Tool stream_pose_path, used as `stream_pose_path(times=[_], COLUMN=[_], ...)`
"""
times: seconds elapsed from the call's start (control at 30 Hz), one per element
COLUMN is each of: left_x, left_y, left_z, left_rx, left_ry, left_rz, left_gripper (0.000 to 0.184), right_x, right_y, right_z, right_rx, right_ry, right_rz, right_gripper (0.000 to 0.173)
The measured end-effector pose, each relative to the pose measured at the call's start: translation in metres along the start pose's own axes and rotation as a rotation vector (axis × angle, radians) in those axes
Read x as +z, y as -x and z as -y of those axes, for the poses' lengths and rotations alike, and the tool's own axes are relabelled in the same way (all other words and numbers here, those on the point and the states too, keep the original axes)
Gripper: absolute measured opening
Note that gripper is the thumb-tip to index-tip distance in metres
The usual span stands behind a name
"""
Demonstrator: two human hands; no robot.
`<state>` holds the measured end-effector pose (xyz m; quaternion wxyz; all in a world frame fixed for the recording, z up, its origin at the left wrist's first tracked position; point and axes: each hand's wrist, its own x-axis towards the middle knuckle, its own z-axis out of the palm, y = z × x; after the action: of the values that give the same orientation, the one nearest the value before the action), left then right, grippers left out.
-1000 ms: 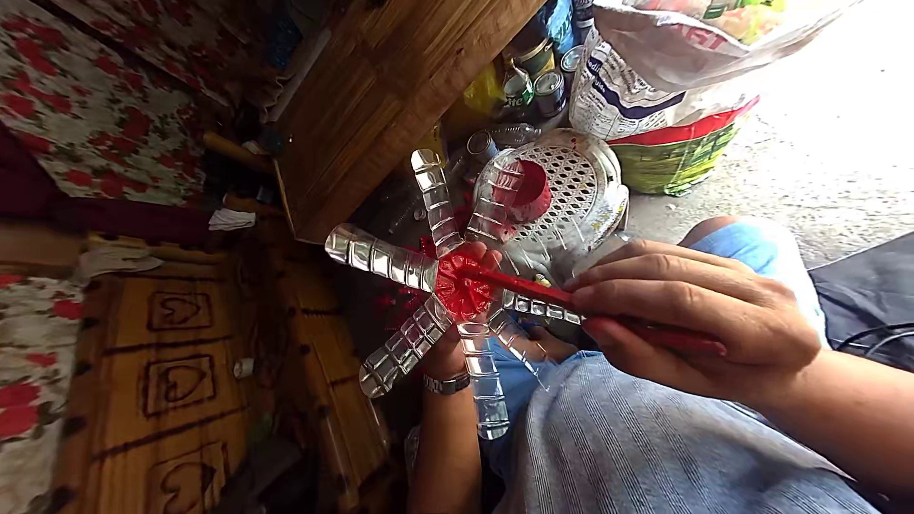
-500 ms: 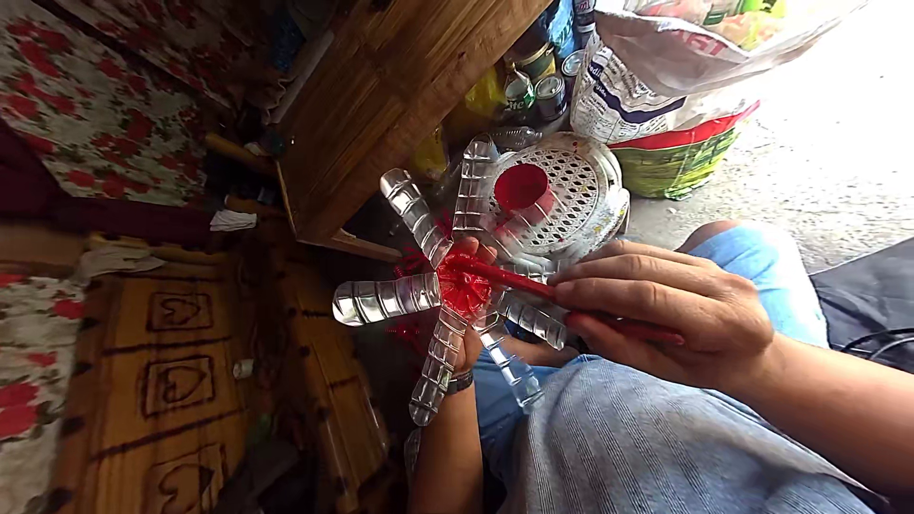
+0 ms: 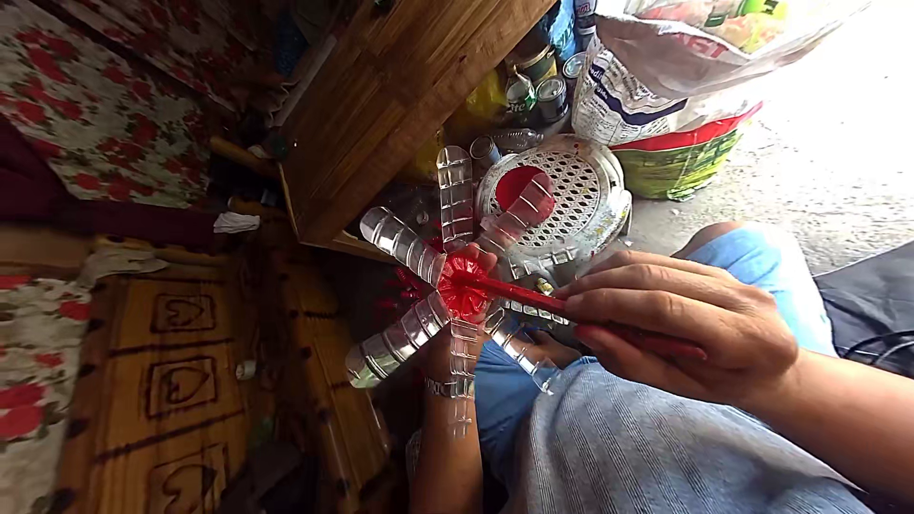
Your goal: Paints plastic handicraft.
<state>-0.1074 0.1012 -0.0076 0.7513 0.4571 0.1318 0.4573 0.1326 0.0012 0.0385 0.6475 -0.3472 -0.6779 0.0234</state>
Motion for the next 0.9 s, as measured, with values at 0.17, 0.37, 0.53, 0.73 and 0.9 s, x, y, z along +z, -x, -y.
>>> stream_pose_path(times=[0.17,0.37,0.53,0.73,0.9], left_x=[0.007,0.012,0.003,0.006,0.006], left_y=[-0.007,-0.004,-0.005,-0.003,0.0], left_z=[-0.002,-0.003,0.001,0.007,0.005], left_rx=[0.001,-0.03,0.047,0.115,0.021], left_ry=[0.045,0.224,0.258,0.051,0.09], left_rz=[0.102,0.073,0.042,-0.195,-0.064], left_gripper=[0.039,0.039,0.039,0.019,0.037], right_x=[0.003,0.002,0.008,0.007,0.007], right_y=[0.0,-0.002,0.001,0.003,-0.001], right_z=[-0.002,-0.002,-0.003,0.0,-0.001], right_rx=[0.016,0.012,0.016,0.003,0.007], right_ry=[0.007,0.043,0.032,0.021,0.046], right_rz=[-0.01,-0.026,0.004,0.02,-0.003], right_gripper=[0.017,0.017,0.017,0.018,0.019])
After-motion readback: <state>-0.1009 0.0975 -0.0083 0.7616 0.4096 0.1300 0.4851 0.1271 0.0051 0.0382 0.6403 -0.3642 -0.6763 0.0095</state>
